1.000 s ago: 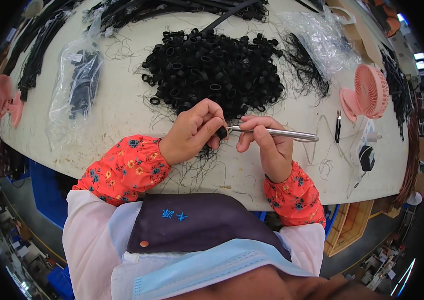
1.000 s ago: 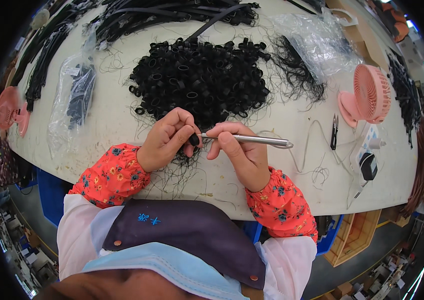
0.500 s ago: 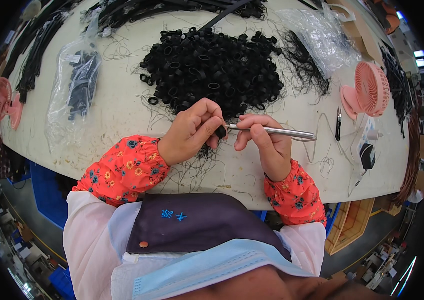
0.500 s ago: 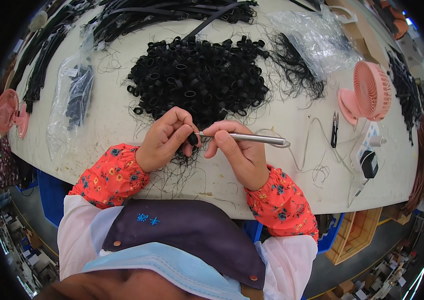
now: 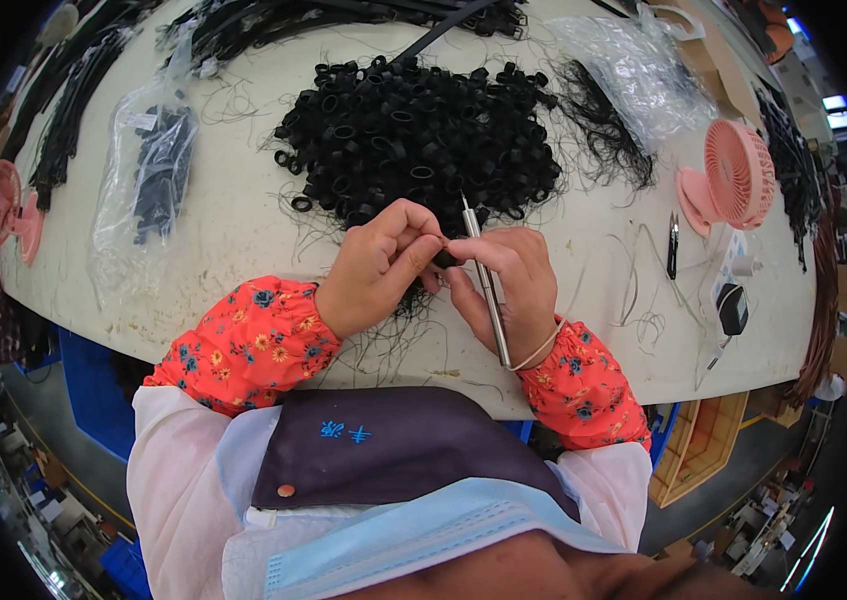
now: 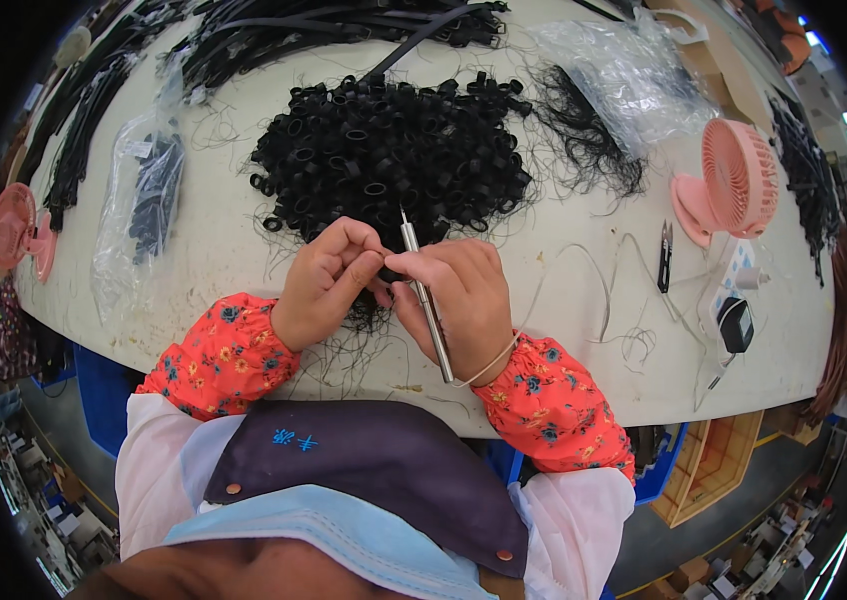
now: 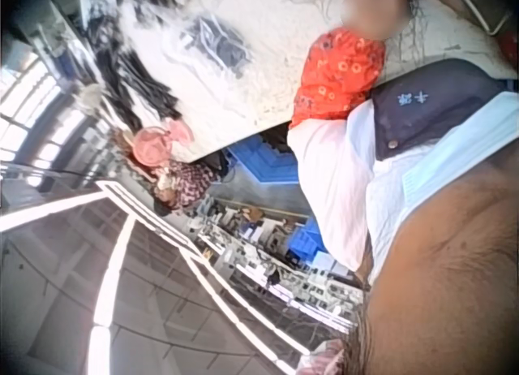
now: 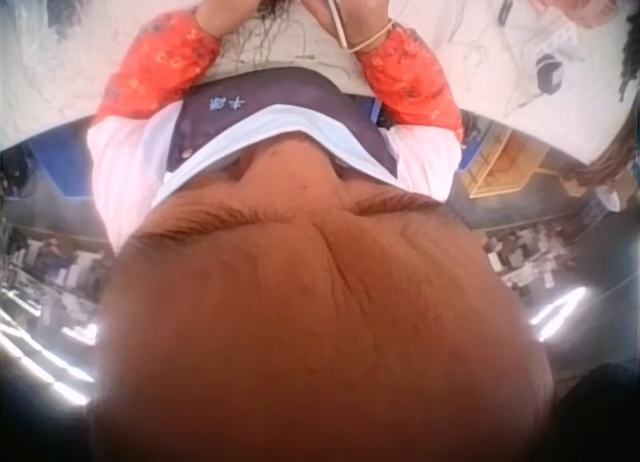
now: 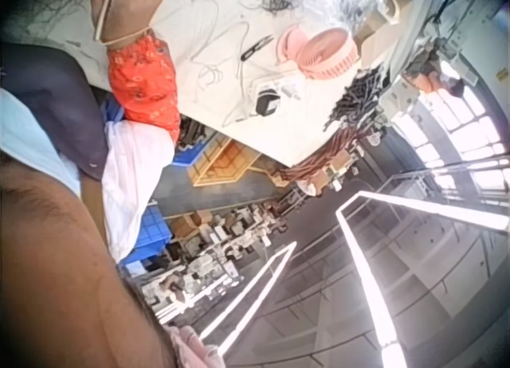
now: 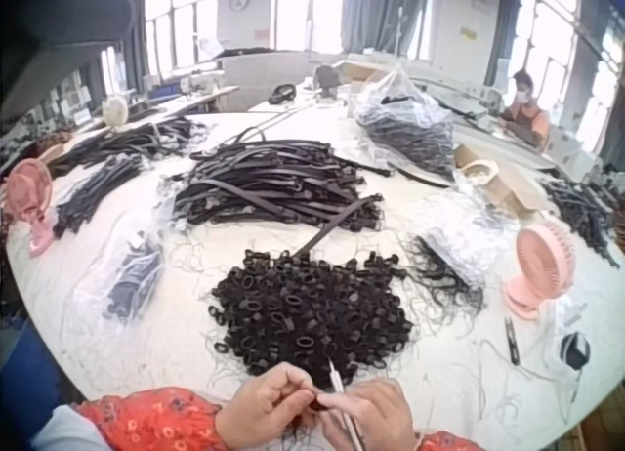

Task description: The person sits at a workbench and uses a metal tool to thread black hair strands through small black plastic rings. They handle the components one at a time, manipulating the hair and rings with both hands to secure the hair inside the plastic casing.

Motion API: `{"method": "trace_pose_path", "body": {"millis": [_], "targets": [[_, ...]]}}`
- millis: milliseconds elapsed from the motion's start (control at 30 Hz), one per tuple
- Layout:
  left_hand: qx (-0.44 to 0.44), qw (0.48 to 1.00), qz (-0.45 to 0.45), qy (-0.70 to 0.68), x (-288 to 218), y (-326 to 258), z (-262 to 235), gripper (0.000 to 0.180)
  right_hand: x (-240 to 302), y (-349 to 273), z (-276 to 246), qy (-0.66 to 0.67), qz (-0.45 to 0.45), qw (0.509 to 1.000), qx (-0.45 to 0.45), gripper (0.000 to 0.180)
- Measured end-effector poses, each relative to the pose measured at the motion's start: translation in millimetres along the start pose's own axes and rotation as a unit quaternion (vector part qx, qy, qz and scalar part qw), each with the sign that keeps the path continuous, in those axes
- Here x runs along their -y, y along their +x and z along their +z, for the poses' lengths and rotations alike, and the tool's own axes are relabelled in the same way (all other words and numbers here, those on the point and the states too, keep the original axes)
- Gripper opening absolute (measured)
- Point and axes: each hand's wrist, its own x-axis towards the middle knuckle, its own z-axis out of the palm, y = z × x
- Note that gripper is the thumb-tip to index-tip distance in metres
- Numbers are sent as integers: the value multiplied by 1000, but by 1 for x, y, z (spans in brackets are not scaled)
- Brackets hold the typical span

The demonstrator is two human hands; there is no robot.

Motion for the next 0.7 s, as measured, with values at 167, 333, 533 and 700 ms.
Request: {"method": "trace_pose_path", "body": {"millis": [167,333,533,700], "targets": [[-11,987,-48,-155,-3,1,4,17,3,-1,-2,73,104,992,-23,35],[35,988,-56,-143,-8,-1,5,17,7,-3,-7,257,255,932,-13,32],[8,993,-70,-97,-9,-2,3,13,5,-5,-5,397,312,863,3,35],[-11,988,-98,-118,-11,4,-5,13,9,2,-13,366,305,879,2,32]]}}
